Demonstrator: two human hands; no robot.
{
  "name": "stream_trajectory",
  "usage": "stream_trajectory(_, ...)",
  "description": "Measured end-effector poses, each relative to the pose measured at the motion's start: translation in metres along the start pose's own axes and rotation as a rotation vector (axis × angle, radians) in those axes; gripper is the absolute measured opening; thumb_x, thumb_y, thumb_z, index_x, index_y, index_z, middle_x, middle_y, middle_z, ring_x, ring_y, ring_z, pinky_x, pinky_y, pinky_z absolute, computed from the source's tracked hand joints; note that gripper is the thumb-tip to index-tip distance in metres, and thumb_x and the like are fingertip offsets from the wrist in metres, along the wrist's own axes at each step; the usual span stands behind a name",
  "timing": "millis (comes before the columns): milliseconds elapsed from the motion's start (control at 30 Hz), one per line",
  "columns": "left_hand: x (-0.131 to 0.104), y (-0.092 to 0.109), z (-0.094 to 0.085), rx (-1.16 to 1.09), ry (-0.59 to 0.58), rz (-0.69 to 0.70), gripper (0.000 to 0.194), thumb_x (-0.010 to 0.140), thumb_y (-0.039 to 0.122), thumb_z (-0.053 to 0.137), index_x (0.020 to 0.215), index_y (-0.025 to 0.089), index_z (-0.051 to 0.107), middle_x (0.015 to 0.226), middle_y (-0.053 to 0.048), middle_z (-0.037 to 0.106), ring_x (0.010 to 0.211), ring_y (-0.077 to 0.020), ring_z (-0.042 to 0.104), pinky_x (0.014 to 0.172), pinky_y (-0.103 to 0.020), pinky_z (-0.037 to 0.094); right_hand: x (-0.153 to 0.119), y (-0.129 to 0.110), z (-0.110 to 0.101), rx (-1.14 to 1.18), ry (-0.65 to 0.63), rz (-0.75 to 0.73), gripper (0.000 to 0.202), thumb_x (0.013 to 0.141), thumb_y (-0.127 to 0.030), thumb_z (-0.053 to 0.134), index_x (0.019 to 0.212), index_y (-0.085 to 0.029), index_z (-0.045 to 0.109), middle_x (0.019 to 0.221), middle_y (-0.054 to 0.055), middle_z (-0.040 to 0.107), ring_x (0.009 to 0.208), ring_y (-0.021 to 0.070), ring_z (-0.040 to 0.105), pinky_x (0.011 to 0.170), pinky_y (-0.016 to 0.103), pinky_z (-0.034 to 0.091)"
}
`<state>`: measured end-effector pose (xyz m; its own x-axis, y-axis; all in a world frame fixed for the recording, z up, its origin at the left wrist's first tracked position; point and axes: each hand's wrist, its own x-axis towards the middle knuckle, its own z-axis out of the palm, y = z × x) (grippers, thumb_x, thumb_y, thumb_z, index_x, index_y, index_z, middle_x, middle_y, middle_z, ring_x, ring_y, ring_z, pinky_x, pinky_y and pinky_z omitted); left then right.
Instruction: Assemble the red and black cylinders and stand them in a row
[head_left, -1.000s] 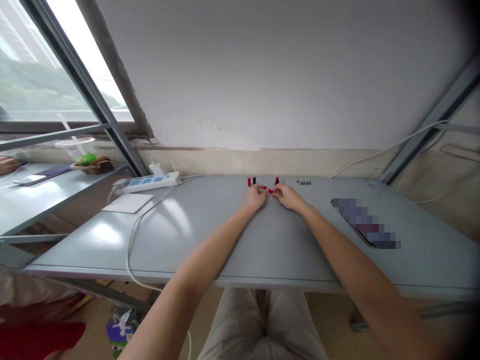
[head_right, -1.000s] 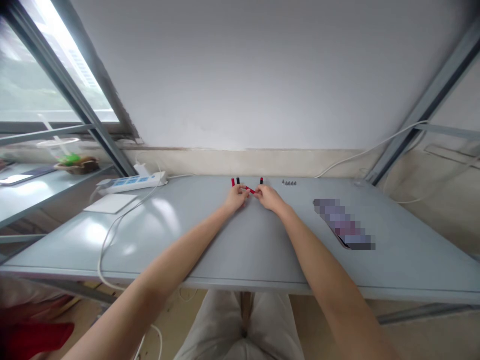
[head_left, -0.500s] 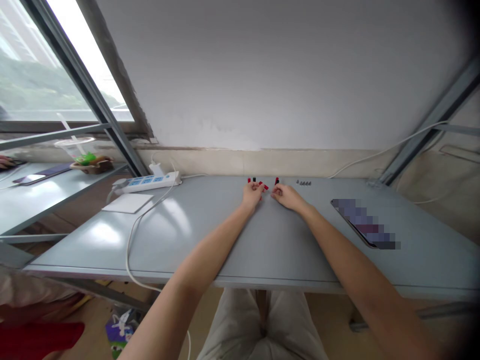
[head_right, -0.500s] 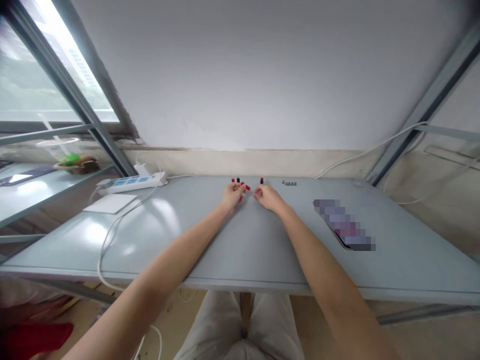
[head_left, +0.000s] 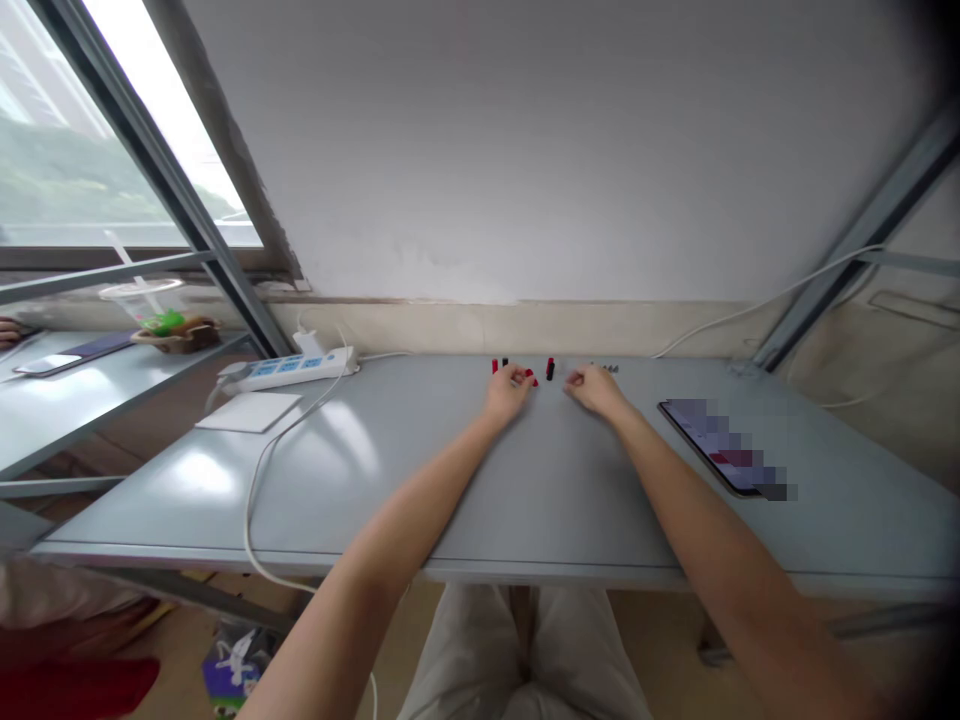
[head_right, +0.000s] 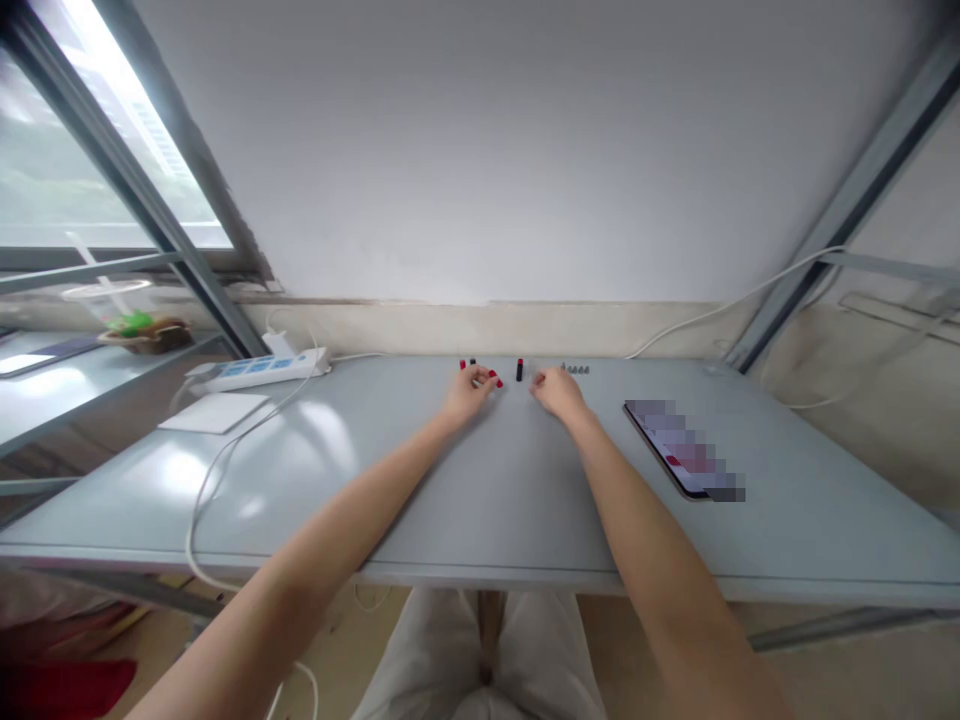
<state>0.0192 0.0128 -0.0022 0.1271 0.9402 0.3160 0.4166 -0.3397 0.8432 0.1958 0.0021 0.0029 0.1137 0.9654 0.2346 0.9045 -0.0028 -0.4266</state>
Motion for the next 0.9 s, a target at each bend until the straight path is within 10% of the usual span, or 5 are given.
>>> stream_trajectory(900,0.023,0.005,0.049,0.457,-0.109,-0.011,0.012,0.073,0.024,0.06,0.079,0.015,0.063,0.085,-0.013,0.064,0.09,-0.0247,0.058,0.08,-0.036,0.043,-0.003,0.005,0.021,0.035,0.087,0.068,0.024,0.077,-0.038,0.06,0.085,-0.02,0.073,0.08,0.01,0.07,0.077,0.0205,0.064,0.063,0.026,0.043)
